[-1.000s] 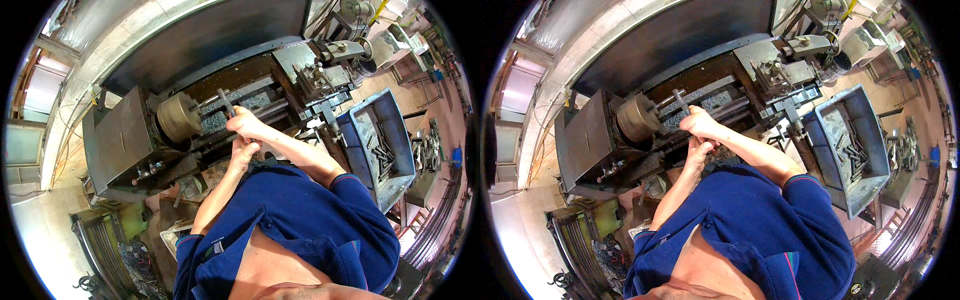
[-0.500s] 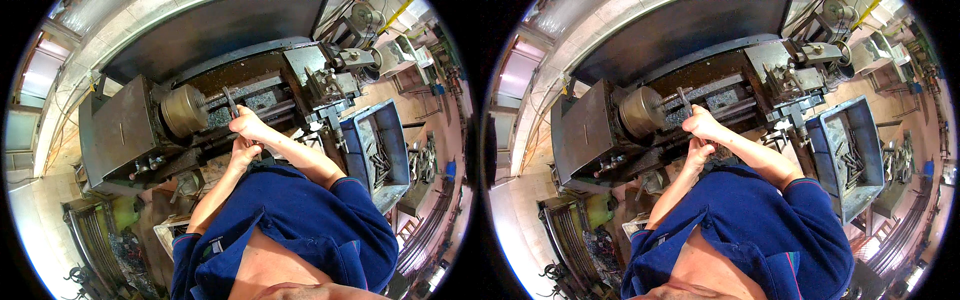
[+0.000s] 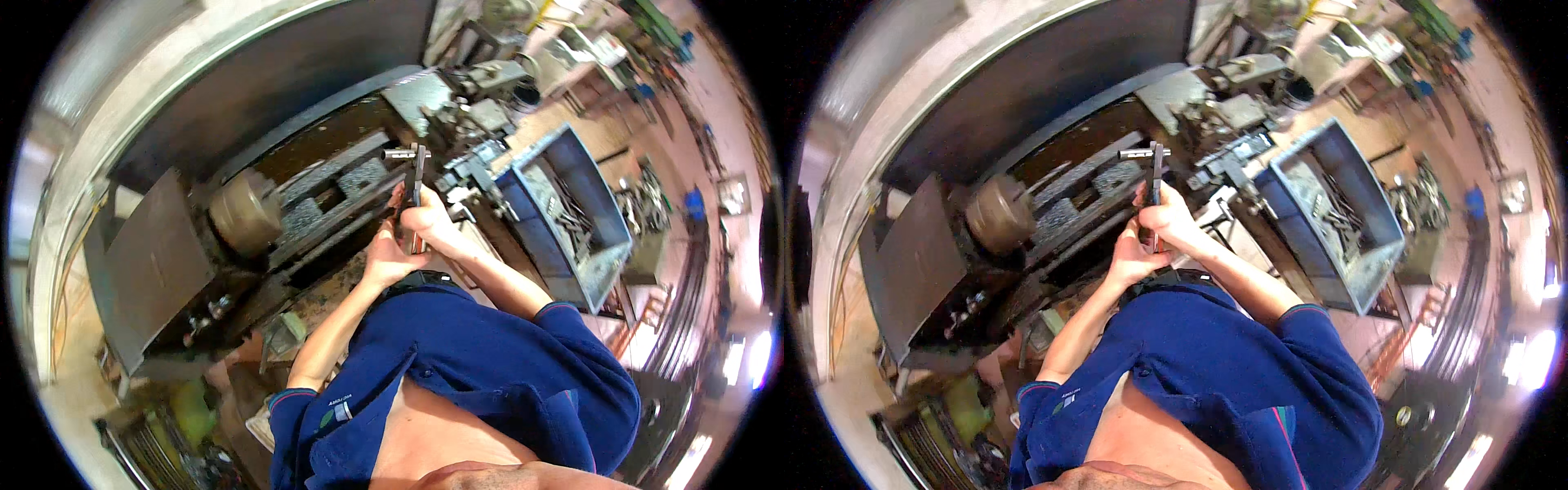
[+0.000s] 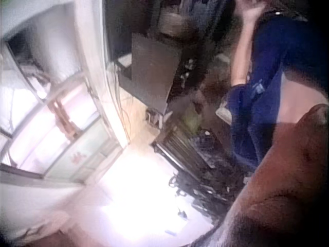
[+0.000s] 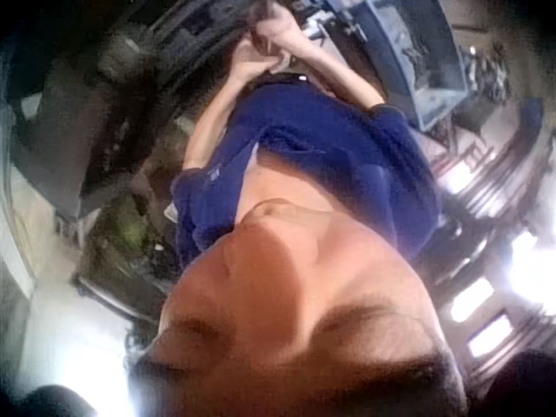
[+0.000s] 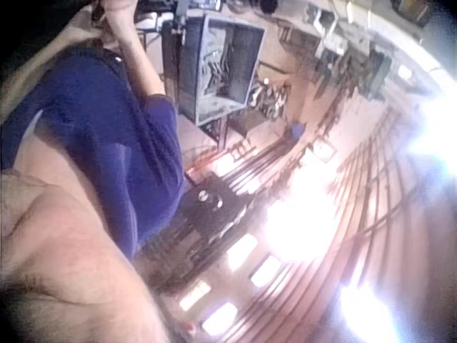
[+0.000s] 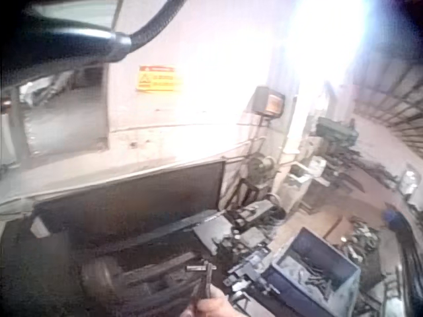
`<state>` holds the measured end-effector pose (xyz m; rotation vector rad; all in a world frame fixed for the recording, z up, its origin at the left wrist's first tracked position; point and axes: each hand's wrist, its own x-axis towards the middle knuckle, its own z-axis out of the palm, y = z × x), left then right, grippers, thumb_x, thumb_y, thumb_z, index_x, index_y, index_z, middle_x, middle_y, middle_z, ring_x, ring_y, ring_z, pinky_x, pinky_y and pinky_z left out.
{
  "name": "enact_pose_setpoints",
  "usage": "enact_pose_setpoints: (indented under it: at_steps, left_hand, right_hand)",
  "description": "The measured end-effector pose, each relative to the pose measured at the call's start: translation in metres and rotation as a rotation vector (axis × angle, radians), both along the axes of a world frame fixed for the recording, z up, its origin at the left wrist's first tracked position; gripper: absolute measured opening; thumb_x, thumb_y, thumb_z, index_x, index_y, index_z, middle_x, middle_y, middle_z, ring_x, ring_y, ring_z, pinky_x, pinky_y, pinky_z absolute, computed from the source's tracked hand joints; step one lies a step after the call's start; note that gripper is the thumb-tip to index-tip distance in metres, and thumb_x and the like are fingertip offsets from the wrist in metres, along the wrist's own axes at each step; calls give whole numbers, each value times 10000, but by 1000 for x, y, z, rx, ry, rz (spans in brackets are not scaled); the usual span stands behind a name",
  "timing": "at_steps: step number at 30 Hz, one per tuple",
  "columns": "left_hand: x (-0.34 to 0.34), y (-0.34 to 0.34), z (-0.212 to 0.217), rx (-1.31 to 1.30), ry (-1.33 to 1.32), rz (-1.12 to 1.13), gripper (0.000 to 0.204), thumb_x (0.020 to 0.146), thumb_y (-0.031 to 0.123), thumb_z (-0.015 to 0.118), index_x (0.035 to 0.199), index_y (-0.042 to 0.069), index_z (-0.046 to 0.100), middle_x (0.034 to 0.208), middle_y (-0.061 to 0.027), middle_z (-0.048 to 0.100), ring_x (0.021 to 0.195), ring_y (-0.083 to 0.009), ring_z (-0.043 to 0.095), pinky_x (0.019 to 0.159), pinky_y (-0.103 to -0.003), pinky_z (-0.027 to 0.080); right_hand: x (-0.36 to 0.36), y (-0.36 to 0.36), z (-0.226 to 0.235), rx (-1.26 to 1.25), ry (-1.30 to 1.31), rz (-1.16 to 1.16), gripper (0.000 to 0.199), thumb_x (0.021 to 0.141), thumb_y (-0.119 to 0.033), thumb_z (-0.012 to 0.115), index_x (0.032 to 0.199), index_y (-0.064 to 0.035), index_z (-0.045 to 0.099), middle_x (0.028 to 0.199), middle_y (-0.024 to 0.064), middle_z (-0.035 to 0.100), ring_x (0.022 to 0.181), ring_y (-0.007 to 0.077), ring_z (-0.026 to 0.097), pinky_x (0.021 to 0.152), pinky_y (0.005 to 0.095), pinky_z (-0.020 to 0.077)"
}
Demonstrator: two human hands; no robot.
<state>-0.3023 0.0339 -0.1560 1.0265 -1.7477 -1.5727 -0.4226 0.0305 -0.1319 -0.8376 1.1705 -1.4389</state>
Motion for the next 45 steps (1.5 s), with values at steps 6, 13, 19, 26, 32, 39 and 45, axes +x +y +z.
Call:
enact_pose_setpoints:
  at_steps: [6,13,19,26,32,39,45]
  left_hand:
    - [-19,37,22,-153,-366,-149,808,476,290,764,1169,40,432,1047,-190,547,953,-320,561,808,-381,452]
    - [-45,72,20,-430,-475,-244,811,558,349,742,1211,-4,414,940,-158,577,859,-306,580,750,-383,466]
    - [-27,106,-8,-282,-368,-83,478,711,283,628,1095,15,528,792,-156,597,709,-282,582,640,-379,462]
    - [25,154,-37,-103,-616,51,435,714,304,609,1038,20,545,796,-163,619,765,-333,595,651,-417,462]
    - [71,196,-60,-16,-562,430,461,711,301,627,1064,16,544,818,-174,625,772,-311,607,633,-398,471]
    - [216,277,-69,141,-511,871,404,715,271,608,1020,6,588,921,-192,620,858,-285,611,749,-357,481]
    - [350,368,-133,426,-912,1417,347,746,297,577,938,14,633,900,-174,631,855,-317,609,749,-380,479]
  right_hand:
    - [-21,71,6,215,-157,-119,341,663,7,518,1002,-24,517,734,28,540,631,109,507,561,254,416]
    - [-59,118,-2,119,-266,-390,219,730,-20,507,941,-44,559,617,-36,466,463,41,378,401,206,268]
    - [-167,177,10,357,-30,-389,78,778,-108,542,833,-59,565,625,-37,482,462,44,389,385,202,272]
    - [-319,207,-47,-83,-879,-203,398,727,-94,589,1037,118,457,865,157,536,436,68,320,376,183,297]
    - [-213,162,-20,51,-339,-79,454,757,-231,593,1127,2,473,739,58,532,439,55,294,358,191,241]
    - [-83,163,-40,311,-301,456,435,710,-239,603,1083,-37,507,809,35,587,451,47,310,384,172,236]
    - [-43,160,-52,494,-405,578,440,746,-298,614,1082,-35,508,772,53,563,501,55,356,421,174,255]
